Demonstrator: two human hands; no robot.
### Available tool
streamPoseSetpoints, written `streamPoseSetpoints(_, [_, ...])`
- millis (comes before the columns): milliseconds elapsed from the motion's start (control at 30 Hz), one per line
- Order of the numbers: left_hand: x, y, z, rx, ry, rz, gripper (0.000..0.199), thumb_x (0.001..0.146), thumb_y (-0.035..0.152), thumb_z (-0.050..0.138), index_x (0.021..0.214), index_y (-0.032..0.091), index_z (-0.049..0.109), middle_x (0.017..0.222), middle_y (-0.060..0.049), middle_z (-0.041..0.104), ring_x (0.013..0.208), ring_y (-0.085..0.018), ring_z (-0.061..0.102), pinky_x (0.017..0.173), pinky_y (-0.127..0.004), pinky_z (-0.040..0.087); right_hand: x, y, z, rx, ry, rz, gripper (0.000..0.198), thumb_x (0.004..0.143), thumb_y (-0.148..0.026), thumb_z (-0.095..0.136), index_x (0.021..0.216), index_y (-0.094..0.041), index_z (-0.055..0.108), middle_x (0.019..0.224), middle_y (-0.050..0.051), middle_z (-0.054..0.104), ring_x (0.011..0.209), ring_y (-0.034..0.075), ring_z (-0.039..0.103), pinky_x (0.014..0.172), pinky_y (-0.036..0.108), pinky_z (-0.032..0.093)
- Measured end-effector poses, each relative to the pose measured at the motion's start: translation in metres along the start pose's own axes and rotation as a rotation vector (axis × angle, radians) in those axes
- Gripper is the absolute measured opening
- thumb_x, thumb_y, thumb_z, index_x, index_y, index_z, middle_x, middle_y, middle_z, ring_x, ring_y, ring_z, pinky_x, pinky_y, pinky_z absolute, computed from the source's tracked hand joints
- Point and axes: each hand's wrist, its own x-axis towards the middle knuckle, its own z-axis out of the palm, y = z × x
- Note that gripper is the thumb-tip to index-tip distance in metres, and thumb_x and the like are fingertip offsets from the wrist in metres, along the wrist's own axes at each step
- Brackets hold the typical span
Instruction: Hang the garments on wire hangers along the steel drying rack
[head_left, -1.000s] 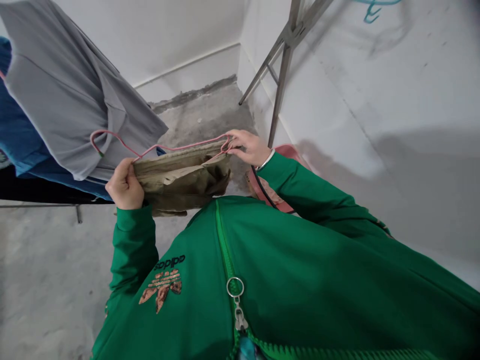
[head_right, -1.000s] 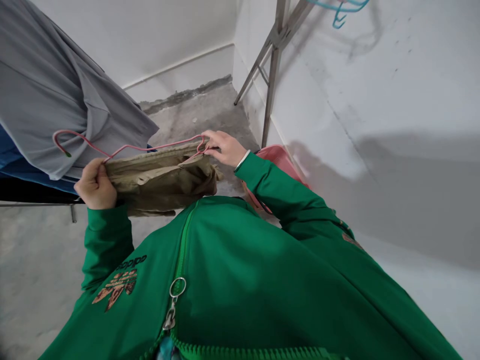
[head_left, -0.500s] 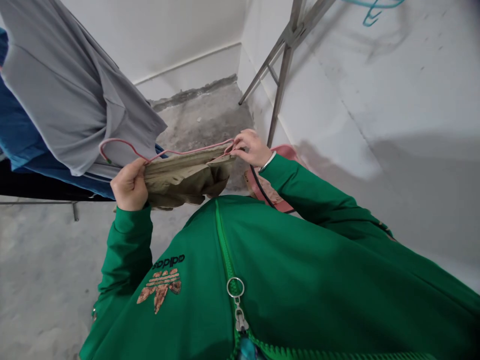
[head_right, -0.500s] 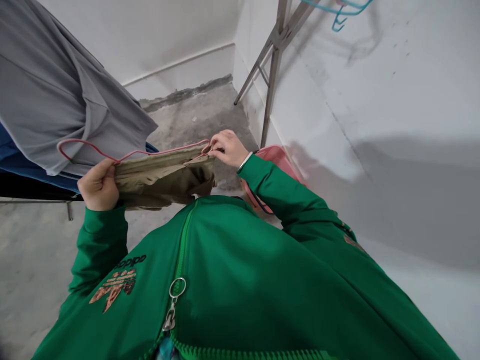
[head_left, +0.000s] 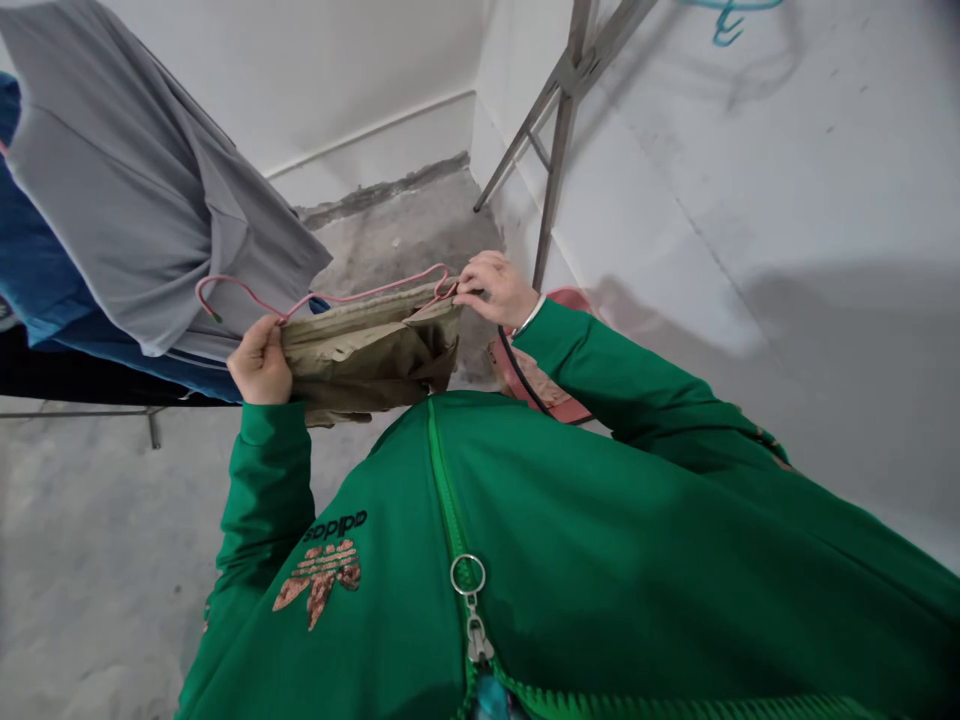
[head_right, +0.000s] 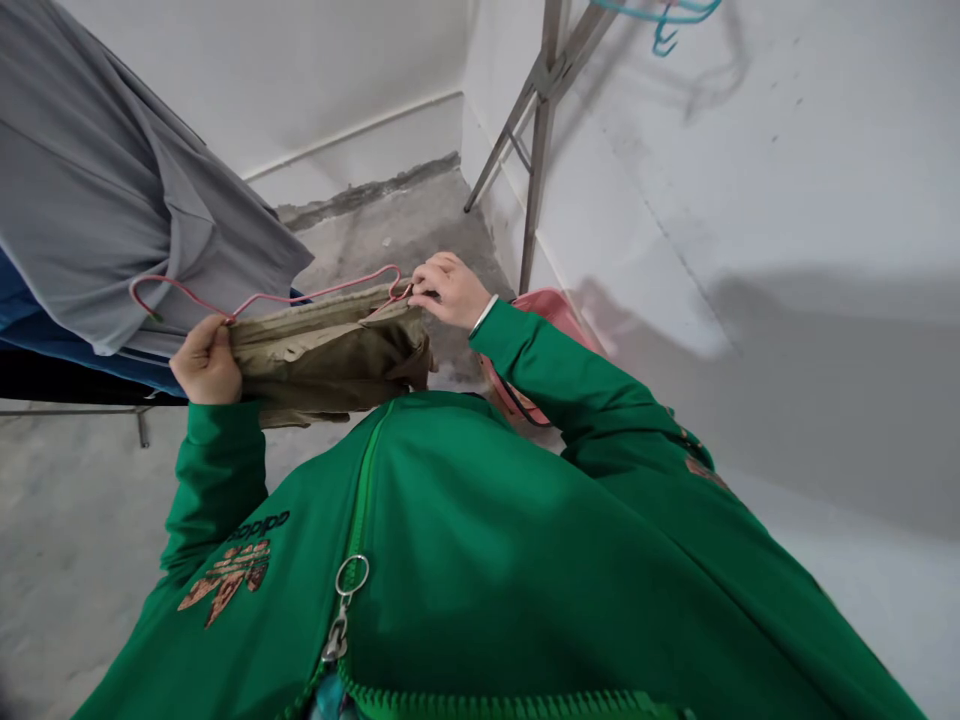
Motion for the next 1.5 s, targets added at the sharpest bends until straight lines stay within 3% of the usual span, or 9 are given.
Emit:
streamPoseSetpoints(233, [-0.009, 0.003, -0.011, 0.349, -0.219, 0.089, 0.033, 0.086, 0.017, 0.048, 0.11, 0.018, 0.07, 0.081, -0.006, 0.06, 0.082, -0.018, 0.059, 0.077, -0.03, 0.044, 0.015, -0.004, -0.02, -0.038, 0.009, -0.001, 0.026, 0.089, -0.042, 0.057, 0.096, -0.017, 0.055, 0.081, 0.007, 0.064, 0.087, 0.024, 0.058, 0.089, 0.047, 0.044])
streamPoseSetpoints(433, [-0.002, 0.005, -0.009, 0.371, -0.019, 0.044, 0.032, 0.087, 0.018, 0.047, 0.109, 0.017, 0.071, 0.074, -0.004, 0.049, 0.072, -0.016, 0.049, 0.07, -0.029, 0.038, -0.002, -0.061, -0.043, 0.224, -0.182, -0.259, 0.036, 0.092, -0.04, 0.053, 0.121, -0.019, 0.054, 0.099, 0.007, 0.067, 0.09, 0.016, 0.063, 0.084, 0.033, 0.051])
streamPoseSetpoints(567, [0.007, 0.008, -0.013, 0.234, -0.001, 0.203, 0.03, 0.091, 0.025, 0.047, 0.104, 0.014, 0.071, 0.073, -0.004, 0.051, 0.071, -0.014, 0.048, 0.07, -0.028, 0.04, -0.004, -0.072, -0.049, 0.223, -0.043, -0.053, 0.035, 0.097, -0.038, 0.043, 0.124, -0.02, 0.055, 0.115, 0.01, 0.063, 0.086, 0.015, 0.064, 0.084, 0.032, 0.053])
streamPoseSetpoints(667, [0.009, 0.016, -0.014, 0.198, -0.029, 0.28, 0.03, 0.092, 0.026, 0.048, 0.104, 0.014, 0.072, 0.074, -0.004, 0.052, 0.069, -0.013, 0.049, 0.069, -0.027, 0.041, 0.012, -0.055, -0.044, 0.082, -0.014, 0.042, 0.039, 0.098, -0.038, 0.037, 0.125, -0.019, 0.056, 0.117, 0.012, 0.062, 0.102, 0.021, 0.061, 0.093, 0.041, 0.049])
streamPoseSetpoints(800, [0.012, 0.025, -0.013, 0.163, -0.081, 0.37, 0.028, 0.09, 0.024, 0.049, 0.105, 0.016, 0.072, 0.074, -0.003, 0.053, 0.068, -0.012, 0.05, 0.067, -0.026, 0.041, 0.033, -0.029, -0.028, -0.086, -0.164, -0.019, 0.042, 0.093, -0.043, 0.046, 0.124, -0.018, 0.058, 0.122, 0.013, 0.061, 0.12, 0.029, 0.05, 0.104, 0.052, 0.036])
streamPoseSetpoints(1000, [0.01, 0.034, 0.003, 0.134, -0.171, 0.455, 0.031, 0.089, 0.023, 0.046, 0.105, 0.021, 0.072, 0.074, -0.003, 0.057, 0.066, -0.013, 0.055, 0.064, -0.024, 0.042, 0.042, -0.046, 0.004, -0.106, -0.249, -0.151, 0.035, 0.098, -0.034, 0.035, 0.097, -0.017, 0.066, 0.099, 0.01, 0.067, 0.101, 0.022, 0.056, 0.098, 0.046, 0.035])
streamPoseSetpoints(1233, [0.004, 0.033, 0.012, 0.13, -0.19, 0.392, 0.033, 0.089, 0.023, 0.042, 0.104, 0.022, 0.072, 0.079, -0.005, 0.061, 0.071, -0.015, 0.061, 0.066, -0.025, 0.046, 0.026, -0.048, 0.009, -0.083, -0.411, -0.157, 0.027, 0.092, -0.027, 0.044, 0.107, -0.013, 0.062, 0.096, 0.013, 0.068, 0.087, 0.022, 0.059, 0.078, 0.035, 0.042])
streamPoseSetpoints(1367, [-0.001, 0.027, 0.011, 0.094, -0.202, 0.403, 0.036, 0.091, 0.022, 0.038, 0.105, 0.02, 0.071, 0.08, -0.005, 0.062, 0.072, -0.015, 0.061, 0.067, -0.024, 0.047, 0.013, -0.04, 0.009, -0.096, -0.338, -0.151, 0.026, 0.091, -0.026, 0.042, 0.097, -0.015, 0.065, 0.089, 0.011, 0.069, 0.081, 0.021, 0.059, 0.076, 0.035, 0.043])
streamPoseSetpoints(1500, [-0.008, 0.033, 0.023, 0.124, -0.299, 0.422, 0.038, 0.092, 0.023, 0.035, 0.109, 0.02, 0.069, 0.082, -0.006, 0.063, 0.075, -0.016, 0.062, 0.067, -0.025, 0.047, 0.012, -0.06, 0.02, -0.112, -0.19, -0.136, 0.032, 0.092, -0.025, 0.035, 0.081, -0.016, 0.064, 0.073, 0.01, 0.064, 0.073, 0.022, 0.058, 0.072, 0.035, 0.043])
